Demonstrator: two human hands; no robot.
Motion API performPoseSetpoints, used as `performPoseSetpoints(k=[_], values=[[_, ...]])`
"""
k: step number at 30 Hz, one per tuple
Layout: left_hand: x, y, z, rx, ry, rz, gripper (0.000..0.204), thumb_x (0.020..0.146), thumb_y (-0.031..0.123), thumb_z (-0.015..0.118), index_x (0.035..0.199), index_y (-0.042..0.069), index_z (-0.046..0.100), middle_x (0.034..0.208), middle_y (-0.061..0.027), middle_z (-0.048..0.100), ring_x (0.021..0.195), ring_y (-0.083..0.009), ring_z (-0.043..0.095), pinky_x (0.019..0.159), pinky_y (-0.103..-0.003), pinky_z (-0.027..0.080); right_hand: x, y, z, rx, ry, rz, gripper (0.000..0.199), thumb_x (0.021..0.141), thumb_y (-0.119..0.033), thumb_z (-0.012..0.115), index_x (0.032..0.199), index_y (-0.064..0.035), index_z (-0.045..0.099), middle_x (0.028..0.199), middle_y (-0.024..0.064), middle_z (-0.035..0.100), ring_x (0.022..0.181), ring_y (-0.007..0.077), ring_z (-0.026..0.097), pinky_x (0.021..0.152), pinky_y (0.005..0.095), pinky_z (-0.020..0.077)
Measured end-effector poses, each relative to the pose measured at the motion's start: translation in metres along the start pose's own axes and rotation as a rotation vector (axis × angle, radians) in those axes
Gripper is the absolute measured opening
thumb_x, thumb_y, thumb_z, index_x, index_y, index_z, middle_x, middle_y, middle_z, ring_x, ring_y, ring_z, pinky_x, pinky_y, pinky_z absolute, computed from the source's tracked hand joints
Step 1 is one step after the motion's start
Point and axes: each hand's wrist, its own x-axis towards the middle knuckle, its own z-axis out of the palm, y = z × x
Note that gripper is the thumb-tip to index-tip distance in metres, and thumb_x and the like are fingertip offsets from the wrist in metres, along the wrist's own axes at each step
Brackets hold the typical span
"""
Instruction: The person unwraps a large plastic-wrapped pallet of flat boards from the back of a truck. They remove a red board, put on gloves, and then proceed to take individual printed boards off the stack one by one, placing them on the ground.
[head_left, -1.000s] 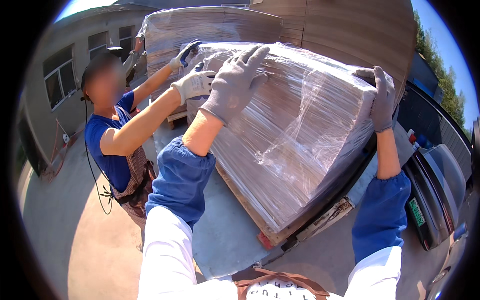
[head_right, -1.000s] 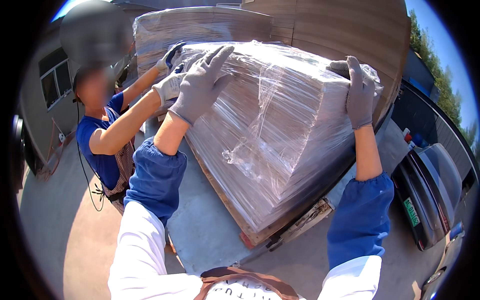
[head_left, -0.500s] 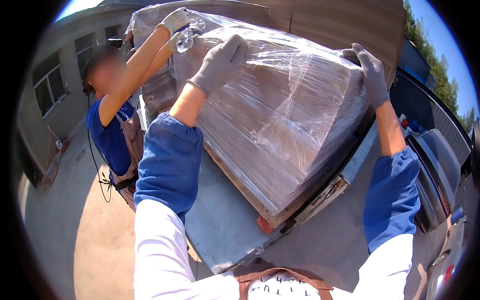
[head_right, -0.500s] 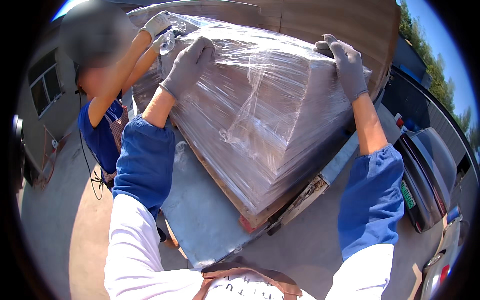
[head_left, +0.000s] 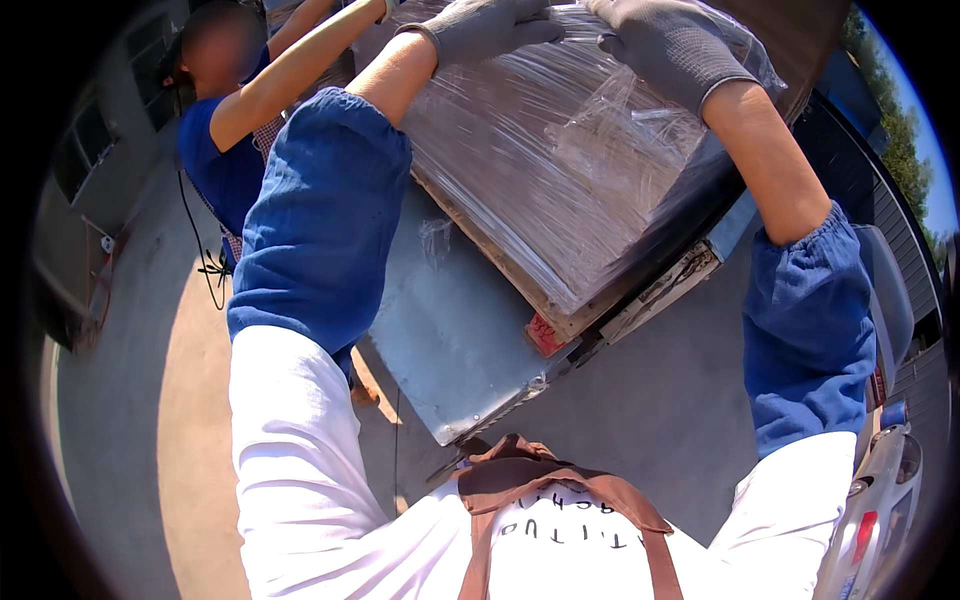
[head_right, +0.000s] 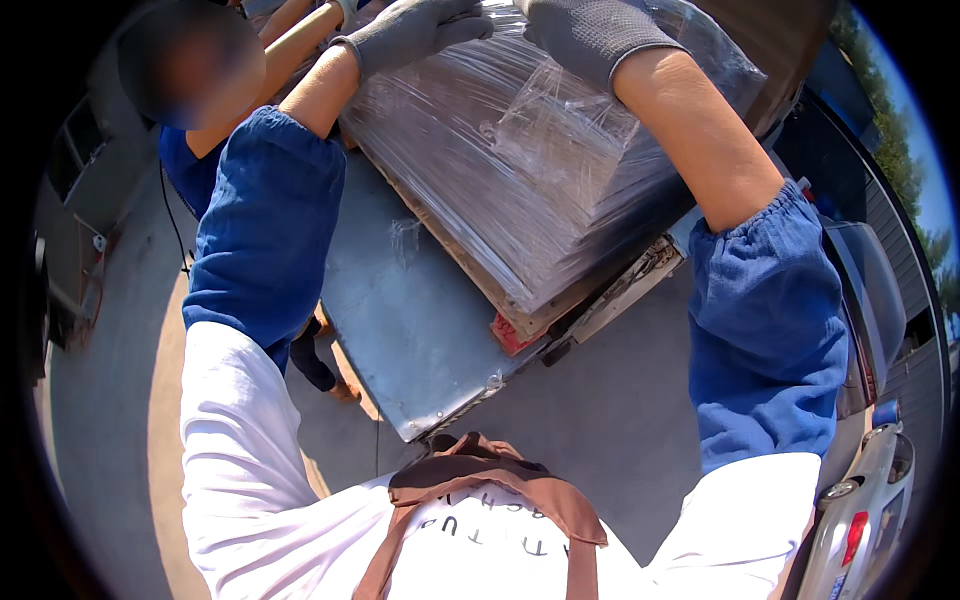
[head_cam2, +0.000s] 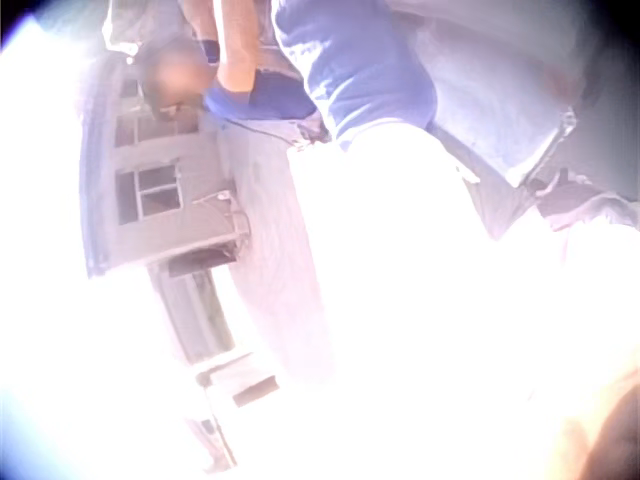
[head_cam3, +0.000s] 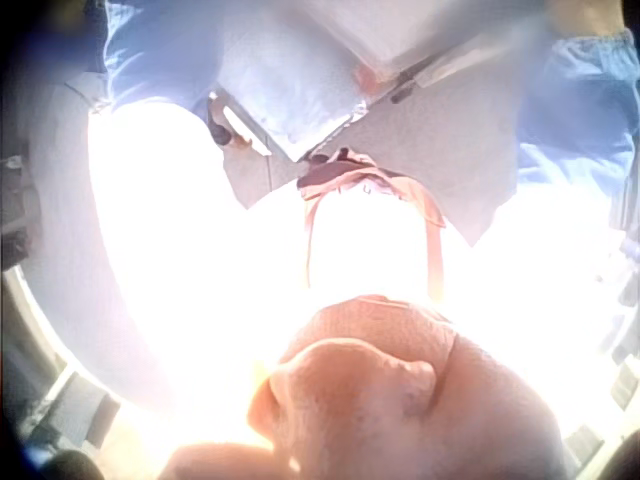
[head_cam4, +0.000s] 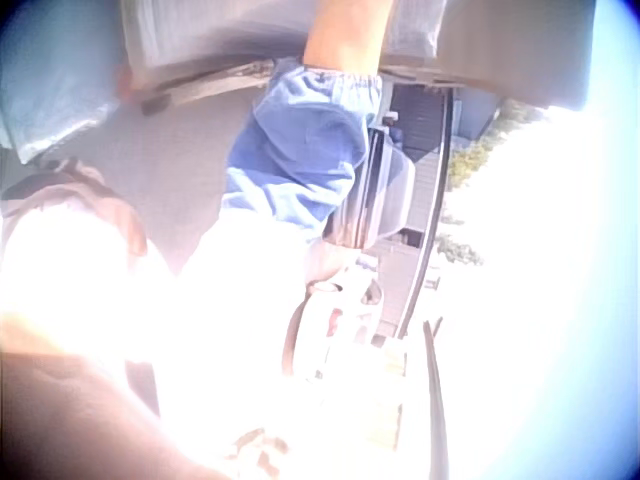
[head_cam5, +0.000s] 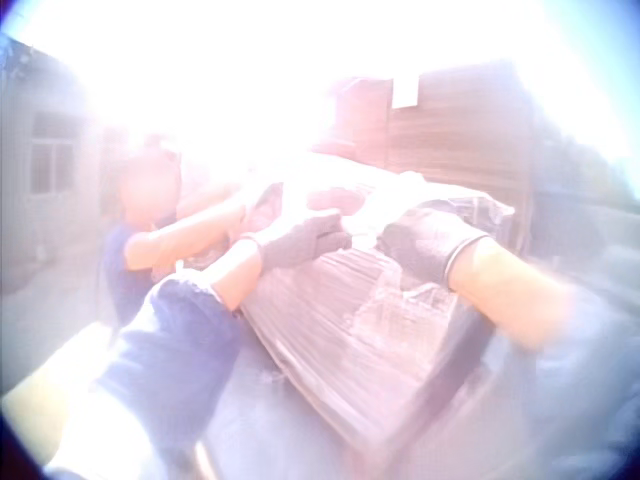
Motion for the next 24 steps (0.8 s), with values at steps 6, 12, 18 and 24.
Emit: performPoseSetpoints(k=[6,12,18,24], values=[[0.009,0.042,0.019,0.289,-0.055,-0.269,0.040,0.097,0.050,0.051,0.115,0.019,0.069,0.098,-0.0088,0.072,0.090,-0.0290,0.068,0.083,-0.039,0.052,-0.005,0.003,0.020,0.234,0.104,0.175,0.013,0.081,-0.018,0.058,0.081,-0.0101,0.068,0.073,0.0080,0.065,0.071,0.0266,0.064,0.069,0.0407,0.0496],[-0.022,0.040,0.009,0.231,-0.142,-0.439,0.032,0.096,0.042,0.053,0.109,0.018,0.068,0.093,-0.0121,0.070,0.090,-0.0327,0.066,0.079,-0.044,0.050,0.024,-0.026,0.046,0.482,-0.327,0.212,0.012,0.091,-0.018,0.059,0.095,-0.0138,0.070,0.075,0.0054,0.071,0.071,0.0235,0.072,0.066,0.0379,0.0541],[-0.078,0.044,0.046,0.291,-0.132,-0.290,0.011,0.084,0.019,0.064,0.092,0.012,0.063,0.079,-0.0104,0.066,0.081,-0.0328,0.064,0.077,-0.043,0.047,-0.028,-0.111,0.036,0.801,-0.368,0.343,0.006,0.084,-0.015,0.062,0.086,-0.0130,0.067,0.073,0.0060,0.070,0.068,0.0233,0.070,0.062,0.0373,0.0523],[-0.065,0.031,0.033,0.466,-0.164,-0.393,0.021,0.079,0.015,0.068,0.100,0.014,0.063,0.100,-0.0119,0.062,0.092,-0.0338,0.062,0.081,-0.044,0.049,-0.050,-0.133,0.017,0.887,-0.237,0.356,0.030,0.089,-0.021,0.059,0.115,-0.0069,0.057,0.097,0.0091,0.066,0.092,0.0261,0.067,0.082,0.0455,0.0505]])
